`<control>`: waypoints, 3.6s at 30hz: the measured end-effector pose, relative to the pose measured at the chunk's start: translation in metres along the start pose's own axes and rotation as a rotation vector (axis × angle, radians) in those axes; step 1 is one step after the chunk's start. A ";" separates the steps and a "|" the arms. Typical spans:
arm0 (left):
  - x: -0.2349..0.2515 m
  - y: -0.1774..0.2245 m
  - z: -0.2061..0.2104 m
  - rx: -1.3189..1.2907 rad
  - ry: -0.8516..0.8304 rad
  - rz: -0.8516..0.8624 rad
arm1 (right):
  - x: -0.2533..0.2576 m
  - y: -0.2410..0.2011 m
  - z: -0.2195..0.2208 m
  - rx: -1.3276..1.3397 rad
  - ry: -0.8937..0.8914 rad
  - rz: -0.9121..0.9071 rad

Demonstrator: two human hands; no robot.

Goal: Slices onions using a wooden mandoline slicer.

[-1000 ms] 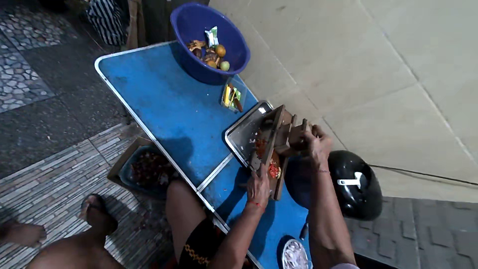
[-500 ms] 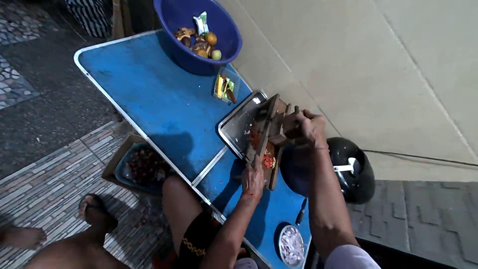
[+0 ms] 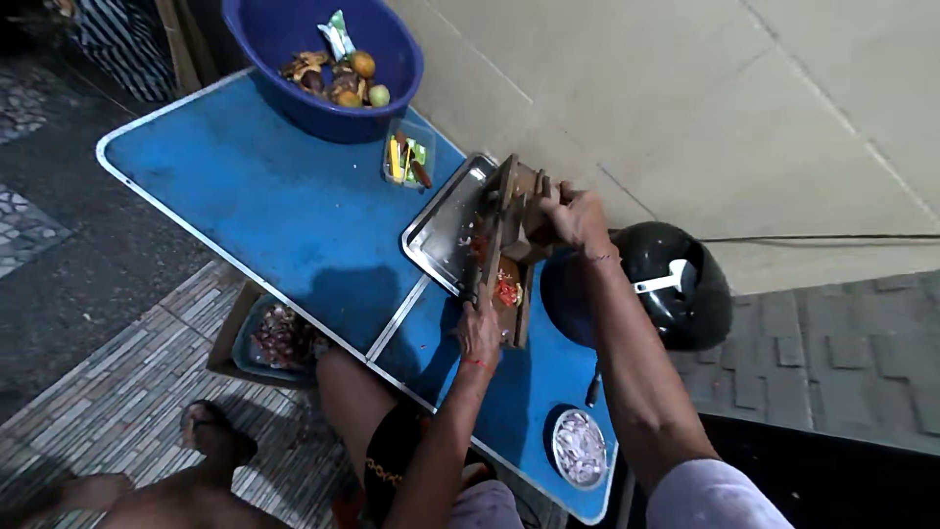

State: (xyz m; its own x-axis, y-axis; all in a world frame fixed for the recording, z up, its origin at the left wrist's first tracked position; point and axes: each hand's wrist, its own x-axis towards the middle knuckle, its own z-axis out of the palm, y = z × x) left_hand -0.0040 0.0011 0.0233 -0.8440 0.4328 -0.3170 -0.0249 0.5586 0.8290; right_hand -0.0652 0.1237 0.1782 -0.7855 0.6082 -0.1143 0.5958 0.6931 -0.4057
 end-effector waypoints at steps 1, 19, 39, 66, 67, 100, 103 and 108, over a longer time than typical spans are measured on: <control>0.001 -0.001 0.002 0.004 0.011 0.004 | 0.004 0.011 0.004 0.011 0.019 -0.026; 0.004 -0.006 0.016 0.018 0.044 -0.009 | 0.072 0.035 0.021 -0.030 0.120 0.073; 0.007 -0.006 0.016 0.020 0.035 0.003 | 0.012 0.043 0.033 -0.016 0.143 0.036; 0.006 -0.006 0.013 0.050 0.043 -0.004 | 0.063 0.034 0.024 -0.005 0.127 0.042; 0.005 -0.005 0.012 0.048 0.030 -0.013 | 0.046 0.038 0.027 -0.011 0.119 0.022; 0.009 -0.010 0.019 0.014 0.003 -0.025 | 0.022 0.055 0.041 0.039 0.202 -0.158; 0.011 -0.012 0.017 -0.030 0.040 0.011 | 0.032 0.049 0.043 0.021 0.222 -0.085; 0.018 -0.013 0.022 -0.442 0.098 -0.066 | 0.102 0.032 0.029 0.039 0.200 -0.003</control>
State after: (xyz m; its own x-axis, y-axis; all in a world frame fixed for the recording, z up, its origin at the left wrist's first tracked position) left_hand -0.0070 0.0167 -0.0033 -0.8792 0.3252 -0.3481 -0.2885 0.2179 0.9324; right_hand -0.1308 0.1968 0.1269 -0.7362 0.6733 0.0679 0.5833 0.6823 -0.4407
